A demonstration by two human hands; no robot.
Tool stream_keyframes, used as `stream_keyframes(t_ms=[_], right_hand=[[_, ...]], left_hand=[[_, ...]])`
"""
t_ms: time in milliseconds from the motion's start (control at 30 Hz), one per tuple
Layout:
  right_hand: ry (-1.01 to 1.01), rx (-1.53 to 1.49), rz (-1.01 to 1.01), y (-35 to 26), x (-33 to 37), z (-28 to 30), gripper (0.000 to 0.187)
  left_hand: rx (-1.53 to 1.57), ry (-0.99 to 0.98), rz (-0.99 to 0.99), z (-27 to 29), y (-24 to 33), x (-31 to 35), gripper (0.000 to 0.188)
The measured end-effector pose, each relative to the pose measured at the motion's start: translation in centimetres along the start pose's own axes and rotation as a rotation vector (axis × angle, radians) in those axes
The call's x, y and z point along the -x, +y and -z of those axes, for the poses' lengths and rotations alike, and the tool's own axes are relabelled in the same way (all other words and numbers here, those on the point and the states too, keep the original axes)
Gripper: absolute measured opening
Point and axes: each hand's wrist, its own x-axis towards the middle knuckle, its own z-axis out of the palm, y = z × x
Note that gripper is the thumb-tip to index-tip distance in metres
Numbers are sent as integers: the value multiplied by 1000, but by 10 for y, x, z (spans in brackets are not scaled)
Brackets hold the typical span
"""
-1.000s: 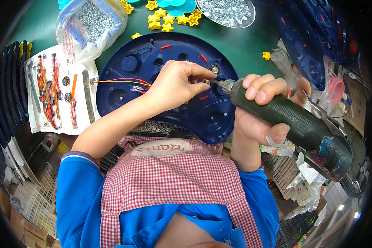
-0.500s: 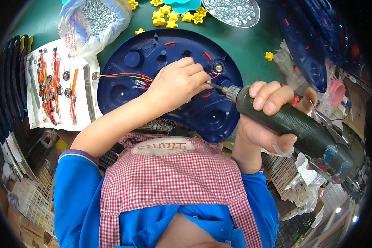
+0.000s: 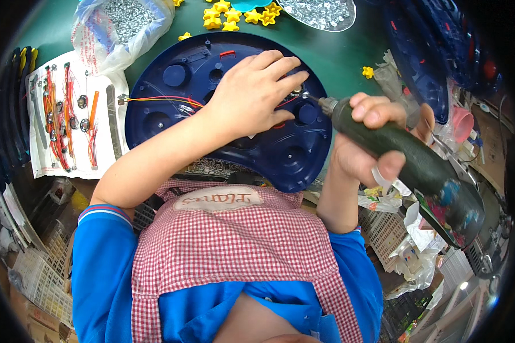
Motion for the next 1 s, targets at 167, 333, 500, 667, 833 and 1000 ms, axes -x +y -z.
stream_keyframes(t_ms=[167,333,500,667,833,1000], right_hand=[[-23,58,-44,6,-11,7,82],[-28,54,-53,9,-7,3,79],[-60,107,-65,18,-4,5,70],[-285,39,-123,19,-15,24,82],[-204,-140,-61,14,-17,6,78],[-181,-30,-230,35,3,-20,80]], left_hand=[[-9,-10,8,-9,-8,3,50],[16,13,4,-11,-7,3,46],[-5,31,0,-15,-10,7,47],[57,33,29,-9,-8,7,45],[127,-258,159,30,-1,20,32],[138,-161,113,25,2,32,27]])
